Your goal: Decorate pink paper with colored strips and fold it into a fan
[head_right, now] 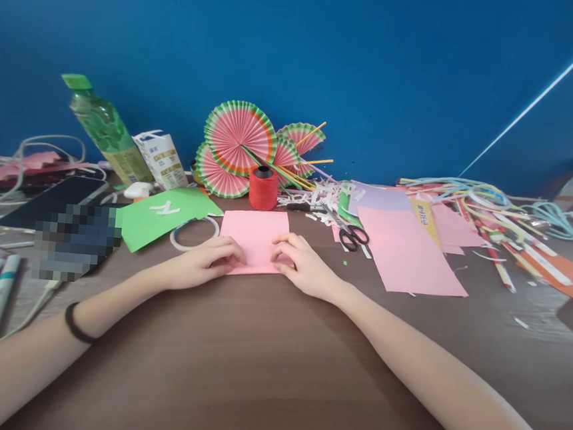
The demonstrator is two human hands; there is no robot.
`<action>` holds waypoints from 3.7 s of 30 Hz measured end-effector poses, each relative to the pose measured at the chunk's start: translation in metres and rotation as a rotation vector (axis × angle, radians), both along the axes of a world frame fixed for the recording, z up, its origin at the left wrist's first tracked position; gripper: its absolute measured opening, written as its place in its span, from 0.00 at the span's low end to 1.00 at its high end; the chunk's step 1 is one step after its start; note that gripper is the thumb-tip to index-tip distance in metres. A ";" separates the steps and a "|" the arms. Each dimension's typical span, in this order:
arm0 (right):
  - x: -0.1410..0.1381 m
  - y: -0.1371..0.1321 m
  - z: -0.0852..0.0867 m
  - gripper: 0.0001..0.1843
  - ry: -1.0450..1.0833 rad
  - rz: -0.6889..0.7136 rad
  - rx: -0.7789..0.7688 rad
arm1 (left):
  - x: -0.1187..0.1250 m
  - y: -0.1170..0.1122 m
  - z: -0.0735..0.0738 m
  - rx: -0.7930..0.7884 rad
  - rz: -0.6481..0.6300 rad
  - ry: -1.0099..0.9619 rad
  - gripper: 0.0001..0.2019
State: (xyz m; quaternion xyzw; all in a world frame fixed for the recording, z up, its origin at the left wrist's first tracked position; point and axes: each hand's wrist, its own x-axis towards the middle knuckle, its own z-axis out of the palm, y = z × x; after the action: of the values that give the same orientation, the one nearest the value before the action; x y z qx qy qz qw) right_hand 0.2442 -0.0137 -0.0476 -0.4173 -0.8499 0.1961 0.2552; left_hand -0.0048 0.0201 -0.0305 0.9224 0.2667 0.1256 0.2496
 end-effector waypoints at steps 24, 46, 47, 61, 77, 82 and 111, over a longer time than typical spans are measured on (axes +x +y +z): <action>0.000 -0.001 0.004 0.11 0.008 0.041 -0.023 | 0.001 -0.002 0.004 0.067 -0.059 0.088 0.20; 0.002 -0.002 -0.002 0.25 -0.116 0.129 0.117 | 0.001 -0.001 0.000 0.113 -0.061 0.123 0.25; 0.002 -0.002 -0.002 0.25 -0.128 0.134 0.132 | 0.001 -0.002 0.000 0.115 -0.060 0.128 0.25; 0.001 -0.002 -0.001 0.28 -0.122 0.127 0.087 | -0.004 0.004 0.013 -0.091 -0.089 0.130 0.21; 0.001 -0.002 0.000 0.26 -0.110 0.108 0.068 | -0.008 0.005 0.018 -0.110 -0.161 0.162 0.26; 0.003 0.000 0.000 0.24 -0.090 0.098 0.037 | -0.007 0.003 0.014 -0.075 -0.138 0.148 0.26; 0.000 -0.007 0.001 0.08 0.104 -0.097 0.359 | -0.005 -0.007 -0.003 0.673 0.246 -0.165 0.11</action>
State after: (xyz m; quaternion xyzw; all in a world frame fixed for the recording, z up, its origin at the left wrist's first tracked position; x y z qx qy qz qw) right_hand 0.2444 -0.0211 -0.0468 -0.3949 -0.8357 0.0502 0.3783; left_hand -0.0100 0.0128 -0.0339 0.9008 0.2982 0.3091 -0.0642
